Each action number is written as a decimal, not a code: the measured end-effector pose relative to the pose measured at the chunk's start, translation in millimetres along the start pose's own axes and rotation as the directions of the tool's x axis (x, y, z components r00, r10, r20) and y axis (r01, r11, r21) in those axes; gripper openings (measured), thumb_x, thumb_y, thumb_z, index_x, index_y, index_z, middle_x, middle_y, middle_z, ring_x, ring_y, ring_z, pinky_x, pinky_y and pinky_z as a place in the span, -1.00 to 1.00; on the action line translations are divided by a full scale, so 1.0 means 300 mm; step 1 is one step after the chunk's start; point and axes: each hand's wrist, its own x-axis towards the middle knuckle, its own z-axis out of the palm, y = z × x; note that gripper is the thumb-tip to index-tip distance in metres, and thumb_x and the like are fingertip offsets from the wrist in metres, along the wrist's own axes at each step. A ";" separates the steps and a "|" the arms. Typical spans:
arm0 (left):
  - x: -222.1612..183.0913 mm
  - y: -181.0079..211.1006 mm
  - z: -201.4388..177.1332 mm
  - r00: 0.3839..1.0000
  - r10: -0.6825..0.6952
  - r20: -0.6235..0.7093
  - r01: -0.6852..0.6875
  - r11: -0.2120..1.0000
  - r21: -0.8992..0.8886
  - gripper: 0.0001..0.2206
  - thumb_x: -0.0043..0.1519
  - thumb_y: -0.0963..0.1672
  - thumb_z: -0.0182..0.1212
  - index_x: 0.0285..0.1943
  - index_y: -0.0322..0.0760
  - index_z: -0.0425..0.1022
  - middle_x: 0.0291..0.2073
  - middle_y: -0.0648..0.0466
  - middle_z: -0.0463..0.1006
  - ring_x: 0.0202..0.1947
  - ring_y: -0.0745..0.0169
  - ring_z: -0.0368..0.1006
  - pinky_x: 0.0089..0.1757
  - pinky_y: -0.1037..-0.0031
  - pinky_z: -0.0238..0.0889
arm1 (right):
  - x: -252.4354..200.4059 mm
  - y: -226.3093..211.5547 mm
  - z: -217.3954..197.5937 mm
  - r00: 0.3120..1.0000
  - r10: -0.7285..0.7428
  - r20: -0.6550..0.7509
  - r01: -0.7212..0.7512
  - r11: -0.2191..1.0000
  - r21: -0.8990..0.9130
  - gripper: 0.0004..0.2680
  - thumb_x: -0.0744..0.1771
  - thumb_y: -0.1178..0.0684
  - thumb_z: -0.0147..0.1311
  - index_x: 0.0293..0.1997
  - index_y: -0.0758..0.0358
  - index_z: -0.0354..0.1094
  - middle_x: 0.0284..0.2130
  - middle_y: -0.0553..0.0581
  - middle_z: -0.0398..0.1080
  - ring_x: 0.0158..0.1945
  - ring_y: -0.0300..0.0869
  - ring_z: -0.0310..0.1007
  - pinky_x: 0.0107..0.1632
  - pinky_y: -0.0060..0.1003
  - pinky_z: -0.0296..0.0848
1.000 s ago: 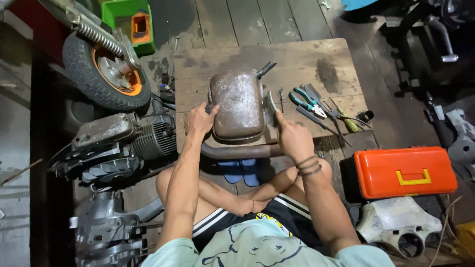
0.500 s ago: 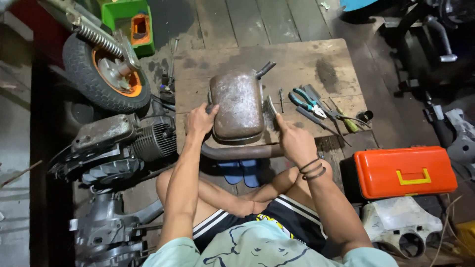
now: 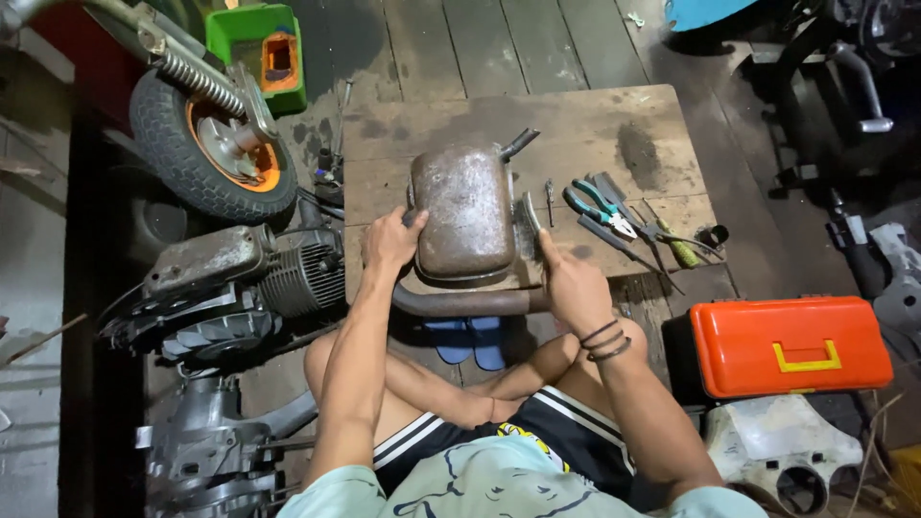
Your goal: Cleaning a motorcycle muffler using a wire brush, pliers, and a screwdriver while sitting on the floor.
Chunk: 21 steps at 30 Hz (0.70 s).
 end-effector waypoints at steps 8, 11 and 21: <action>-0.001 0.007 -0.022 0.999 -0.013 0.030 0.013 1.000 0.025 -0.17 0.18 0.39 -0.29 0.02 -0.27 0.54 -0.16 -0.30 0.62 -0.03 -0.32 0.55 -0.04 0.04 0.38 | 0.199 -0.020 0.008 0.980 -0.015 -0.198 0.005 0.999 -0.051 -0.53 0.35 0.13 -0.15 0.51 0.11 0.04 -0.25 0.27 0.53 -0.37 0.11 0.60 -0.29 0.01 0.59; 0.009 -0.010 -0.009 1.000 0.018 0.007 -0.018 1.000 0.013 -0.13 0.20 0.40 -0.31 0.00 -0.34 0.54 -0.18 -0.35 0.61 -0.07 -0.37 0.56 -0.07 0.02 0.39 | 0.095 -0.010 -0.040 0.996 -0.009 -0.093 0.004 0.999 -0.054 -0.51 0.34 0.10 -0.13 0.53 0.09 0.00 -0.29 0.25 0.55 -0.35 0.11 0.61 -0.32 0.01 0.59; -0.009 -0.002 -0.003 0.999 0.035 0.012 -0.035 0.999 0.022 -0.13 0.19 0.40 -0.30 0.09 -0.30 0.53 -0.17 -0.32 0.62 -0.06 -0.32 0.57 -0.04 0.03 0.37 | 0.183 -0.052 -0.007 0.980 0.021 -0.200 -0.030 0.999 -0.041 -0.53 0.35 0.11 -0.15 0.51 0.13 0.02 -0.30 0.27 0.54 -0.36 0.11 0.60 -0.28 -0.02 0.58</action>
